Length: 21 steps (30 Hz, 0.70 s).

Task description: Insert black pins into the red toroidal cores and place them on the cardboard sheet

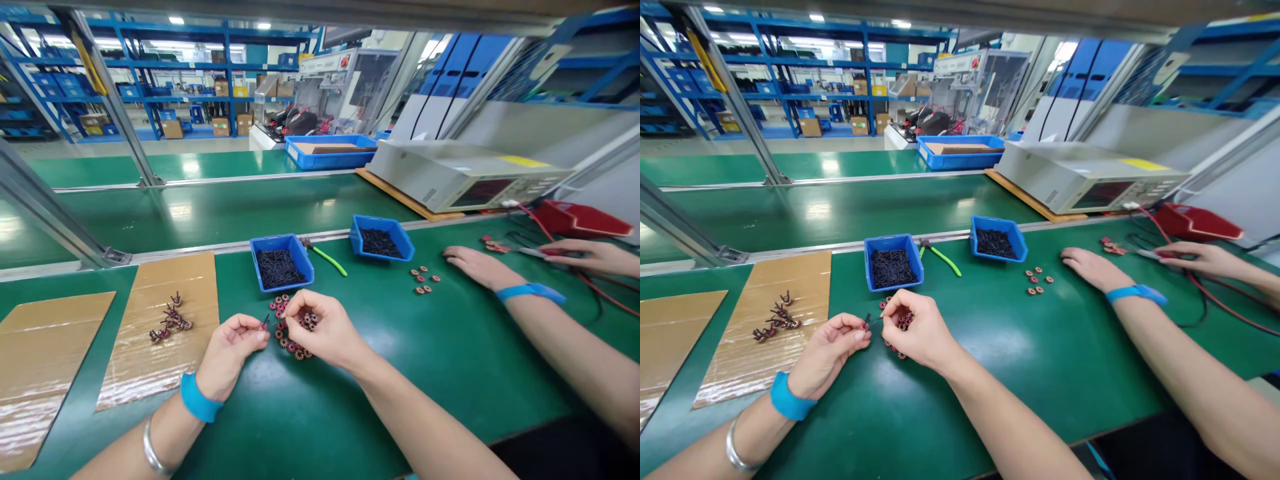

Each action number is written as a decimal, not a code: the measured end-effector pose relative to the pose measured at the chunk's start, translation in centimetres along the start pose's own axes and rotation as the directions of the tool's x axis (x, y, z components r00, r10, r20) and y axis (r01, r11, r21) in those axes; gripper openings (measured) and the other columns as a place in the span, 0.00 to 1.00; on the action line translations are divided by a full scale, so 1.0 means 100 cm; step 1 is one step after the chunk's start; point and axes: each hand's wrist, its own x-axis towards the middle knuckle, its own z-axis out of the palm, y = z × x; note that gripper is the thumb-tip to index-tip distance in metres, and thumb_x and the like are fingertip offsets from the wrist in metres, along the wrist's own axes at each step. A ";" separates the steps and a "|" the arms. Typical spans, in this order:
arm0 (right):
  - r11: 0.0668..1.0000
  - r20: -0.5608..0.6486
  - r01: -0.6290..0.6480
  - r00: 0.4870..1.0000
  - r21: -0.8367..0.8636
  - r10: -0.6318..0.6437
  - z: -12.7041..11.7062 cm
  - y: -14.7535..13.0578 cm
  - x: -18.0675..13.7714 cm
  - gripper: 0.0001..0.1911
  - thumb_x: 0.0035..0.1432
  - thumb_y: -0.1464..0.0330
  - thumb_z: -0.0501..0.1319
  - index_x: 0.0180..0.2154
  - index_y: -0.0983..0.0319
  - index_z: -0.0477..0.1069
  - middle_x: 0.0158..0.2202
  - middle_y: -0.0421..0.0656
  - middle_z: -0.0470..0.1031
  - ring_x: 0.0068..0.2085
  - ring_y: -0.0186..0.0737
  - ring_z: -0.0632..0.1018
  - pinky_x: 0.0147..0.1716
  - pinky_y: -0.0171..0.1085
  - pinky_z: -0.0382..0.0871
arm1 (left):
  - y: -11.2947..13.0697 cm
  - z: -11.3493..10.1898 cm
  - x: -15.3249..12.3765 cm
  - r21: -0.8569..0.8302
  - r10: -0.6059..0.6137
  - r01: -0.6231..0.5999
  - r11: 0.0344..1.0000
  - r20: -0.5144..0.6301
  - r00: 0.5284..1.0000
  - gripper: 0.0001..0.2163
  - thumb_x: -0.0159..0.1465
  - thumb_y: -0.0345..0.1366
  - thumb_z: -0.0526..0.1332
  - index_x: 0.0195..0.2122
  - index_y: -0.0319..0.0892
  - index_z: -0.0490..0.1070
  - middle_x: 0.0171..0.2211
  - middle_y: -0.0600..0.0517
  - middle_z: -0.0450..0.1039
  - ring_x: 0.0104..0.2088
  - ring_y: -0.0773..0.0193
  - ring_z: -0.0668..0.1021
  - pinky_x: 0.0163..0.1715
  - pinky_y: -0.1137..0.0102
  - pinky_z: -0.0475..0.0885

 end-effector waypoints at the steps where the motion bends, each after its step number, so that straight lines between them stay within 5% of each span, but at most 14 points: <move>1: 1.000 -0.002 0.007 1.000 -0.012 -0.007 0.000 0.000 0.001 0.06 0.45 0.71 0.54 0.26 0.69 0.64 0.23 0.41 0.67 0.24 0.23 0.67 0.24 0.23 0.62 | 0.000 0.000 0.000 0.000 0.002 -0.002 1.000 0.000 1.000 0.20 0.42 0.33 0.70 0.33 0.31 0.63 0.30 0.50 0.68 0.33 0.67 0.73 0.35 0.73 0.69; 21: 0.995 0.056 0.040 0.998 -0.086 -0.035 0.002 0.004 0.001 0.06 0.47 0.71 0.53 0.27 0.68 0.64 0.25 0.40 0.67 0.25 0.22 0.67 0.27 0.23 0.60 | 0.004 0.002 -0.002 0.019 -0.023 0.023 1.000 0.010 1.000 0.19 0.42 0.33 0.70 0.32 0.31 0.64 0.29 0.50 0.68 0.32 0.67 0.73 0.34 0.73 0.69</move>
